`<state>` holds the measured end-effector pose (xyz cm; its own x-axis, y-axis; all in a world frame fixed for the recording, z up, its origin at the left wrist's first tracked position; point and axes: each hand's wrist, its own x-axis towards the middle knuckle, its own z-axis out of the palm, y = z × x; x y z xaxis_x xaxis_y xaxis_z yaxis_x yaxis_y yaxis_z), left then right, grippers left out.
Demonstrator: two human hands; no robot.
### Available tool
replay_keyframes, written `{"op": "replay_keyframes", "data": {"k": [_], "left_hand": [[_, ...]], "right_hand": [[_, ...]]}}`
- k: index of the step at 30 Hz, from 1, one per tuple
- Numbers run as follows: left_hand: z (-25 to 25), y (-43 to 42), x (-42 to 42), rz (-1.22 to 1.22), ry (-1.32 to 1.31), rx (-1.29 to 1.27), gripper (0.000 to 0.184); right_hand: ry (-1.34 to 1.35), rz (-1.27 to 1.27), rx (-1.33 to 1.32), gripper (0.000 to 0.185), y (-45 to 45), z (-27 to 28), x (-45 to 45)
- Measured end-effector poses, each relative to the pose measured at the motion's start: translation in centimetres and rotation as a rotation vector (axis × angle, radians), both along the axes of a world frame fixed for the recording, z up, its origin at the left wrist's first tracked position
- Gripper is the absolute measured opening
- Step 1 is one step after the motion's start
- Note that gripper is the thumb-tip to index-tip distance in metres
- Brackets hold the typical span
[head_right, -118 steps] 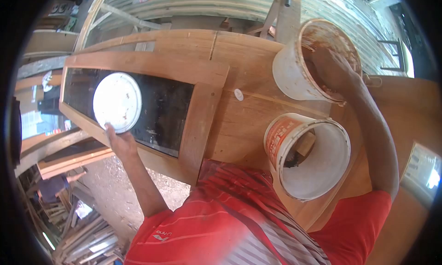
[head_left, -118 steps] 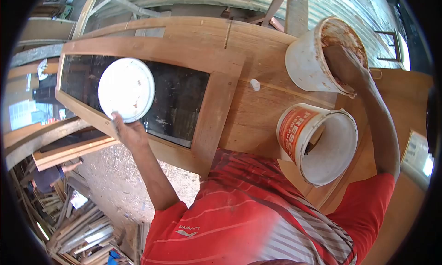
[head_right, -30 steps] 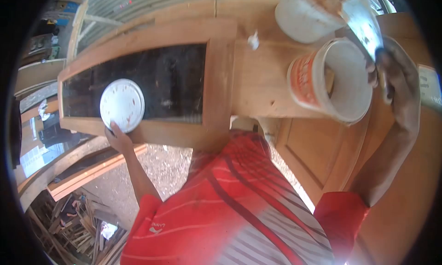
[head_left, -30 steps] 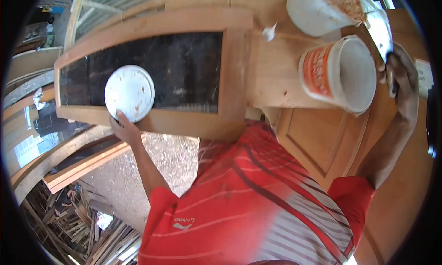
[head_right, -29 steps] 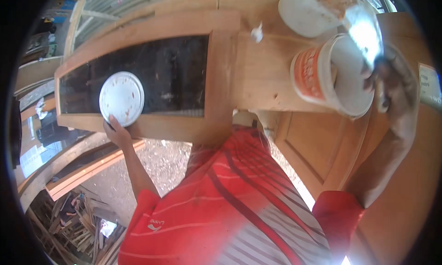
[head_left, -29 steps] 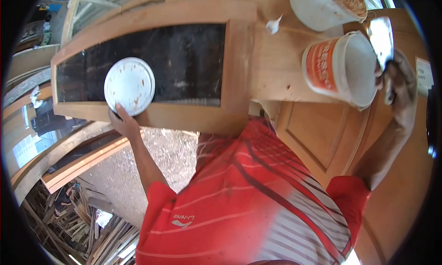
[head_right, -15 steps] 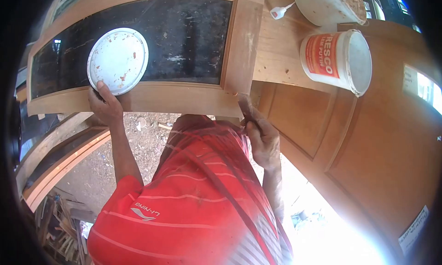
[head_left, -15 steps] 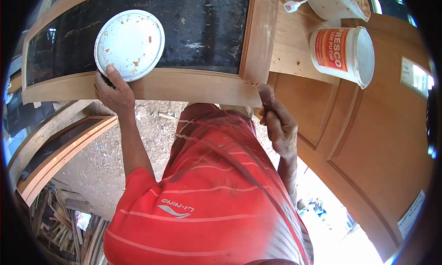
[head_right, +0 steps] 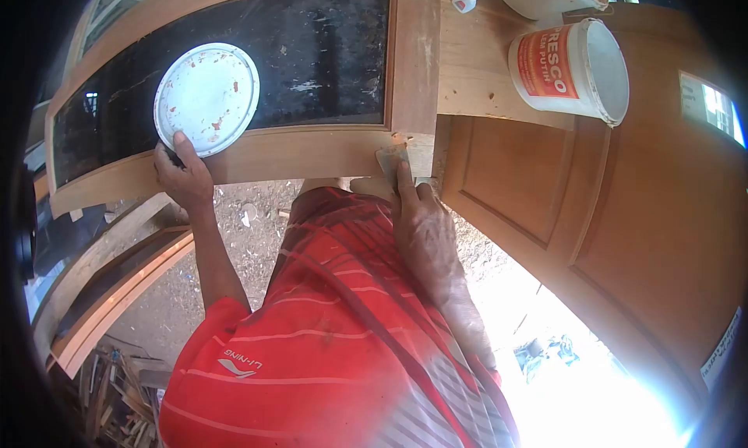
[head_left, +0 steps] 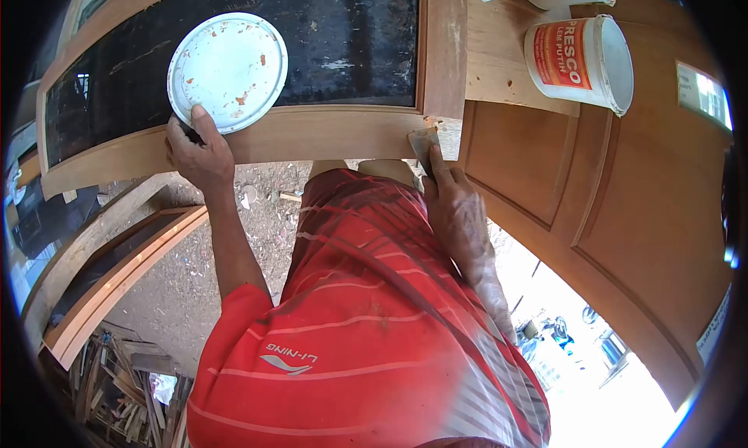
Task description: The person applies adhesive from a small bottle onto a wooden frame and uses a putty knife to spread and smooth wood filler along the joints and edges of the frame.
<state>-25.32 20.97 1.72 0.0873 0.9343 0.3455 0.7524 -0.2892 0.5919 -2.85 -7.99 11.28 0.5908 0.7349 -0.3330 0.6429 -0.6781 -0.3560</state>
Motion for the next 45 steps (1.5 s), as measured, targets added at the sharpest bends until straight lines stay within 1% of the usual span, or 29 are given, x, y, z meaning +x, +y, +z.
{"op": "replay_keyframes", "data": {"k": [1, 4, 7, 8, 11, 12, 14, 15, 16, 19, 20, 23, 25, 27, 28, 29, 31, 32, 35, 36, 39, 40, 41, 43, 44, 45], "left_hand": [[0.0, -0.1, 0.1, -0.001, -0.013, 0.001, 0.042], [-0.1, -0.1, -0.1, -0.013, 0.001, 0.014, 0.04], [0.0, -0.1, -0.1, -0.022, -0.005, 0.0, 0.039], [0.1, -0.2, -0.2, -0.022, -0.009, -0.01, 0.038], [0.0, -0.1, -0.2, -0.022, 0.013, 0.013, 0.038], [0.0, -0.2, -0.3, -0.037, 0.024, 0.058, 0.038], [0.1, 0.0, -0.1, -0.046, 0.03, 0.161, 0.04], [0.0, 0.1, -0.2, -0.049, 0.035, 0.171, 0.04], [-0.1, 0.3, -0.3, -0.061, 0.038, 0.18, 0.04], [0.0, 0.2, -0.4, -0.079, 0.043, 0.169, 0.04], [0.0, 0.2, -0.3, -0.071, 0.041, 0.164, 0.04], [-0.2, 0.3, -0.4, -0.095, 0.038, 0.205, 0.04], [0.0, 0.2, -0.2, -0.093, 0.007, 0.167, 0.04], [0.1, 0.1, -0.3, -0.075, 0.005, 0.166, 0.04], [-0.1, 0.1, -0.5, -0.081, 0.019, 0.183, 0.04], [-0.3, 0.4, -0.3, -0.087, 0.027, 0.202, 0.04], [-0.3, 0.1, -0.3, -0.062, 0.007, 0.081, 0.038], [-0.2, 0.0, -0.4, -0.047, 0.0, 0.02, 0.037], [0.0, 0.0, -0.3, -0.036, 0.038, 0.055, 0.037], [0.1, 0.0, -0.5, -0.035, 0.034, 0.056, 0.036], [-0.1, 0.0, -0.2, -0.047, 0.027, 0.037, 0.036], [0.0, 0.0, -0.2, -0.044, 0.036, 0.023, 0.037], [0.2, -0.1, -0.4, -0.041, 0.052, 0.011, 0.037], [-0.1, 0.0, -0.4, -0.032, 0.046, 0.073, 0.037], [-0.2, 0.0, -0.2, -0.029, 0.038, 0.099, 0.037], [-0.3, 0.0, 0.0, -0.036, 0.031, 0.078, 0.038]], "right_hand": [[0.0, 0.005, -0.021, 0.051, 0.4, 0.6, 0.0], [-0.051, 0.064, 0.037, 0.052, 1.7, 0.1, 0.4], [-0.096, 0.037, 0.009, 0.049, 1.1, -0.2, -0.7], [-0.068, 0.047, 0.049, 0.047, 0.9, 0.2, -0.4], [-0.048, -0.08, -0.007, 0.045, 2.2, 0.9, 0.0], [-0.044, -0.125, -0.071, 0.045, 2.3, 0.2, -0.3], [-0.068, -0.083, 0.004, 0.045, 1.4, 0.8, -0.2], [-0.073, -0.062, 0.043, 0.044, 1.1, 1.0, -0.3], [-0.067, -0.102, 0.096, 0.044, 1.7, 1.6, 0.0], [-0.172, -0.087, 0.133, 0.044, 0.4, -1.2, 0.6], [-0.172, -0.093, 0.097, 0.043, -0.2, -1.0, 0.6], [-0.097, -0.172, 0.153, 0.043, 0.2, -0.2, 1.3], [-0.132, -0.124, 0.143, 0.043, -0.2, -1.2, 1.3], [-0.118, -0.088, 0.16, 0.042, -0.2, -0.1, 1.2], [-0.054, -0.107, 0.175, 0.042, 0.4, 0.7, 1.0], [-0.072, -0.092, 0.167, 0.042, 0.9, 0.6, 0.8], [-0.106, -0.057, 0.136, 0.043, 2.1, 0.0, 0.5], [-0.147, -0.029, 0.11, 0.045, 1.8, -2.0, 0.0], [-0.153, 0.008, 0.09, 0.048, 1.4, -0.9, -0.2], [-0.094, -0.012, 0.091, 0.049, 2.1, 0.2, -0.3], [-0.165, -0.009, 0.114, 0.049, 1.6, -2.4, -0.8], [-0.119, -0.023, 0.086, 0.048, 1.7, -1.2, -0.6], [-0.121, 0.001, 0.097, 0.048, 1.5, -1.3, -0.6], [-0.136, 0.022, 0.129, 0.049, 1.2, -1.7, -0.8], [-0.168, 0.02, 0.117, 0.048, 0.6, -2.9, -1.0], [-0.139, 0.006, 0.131, 0.049, 1.0, -1.9, -0.6]]}}
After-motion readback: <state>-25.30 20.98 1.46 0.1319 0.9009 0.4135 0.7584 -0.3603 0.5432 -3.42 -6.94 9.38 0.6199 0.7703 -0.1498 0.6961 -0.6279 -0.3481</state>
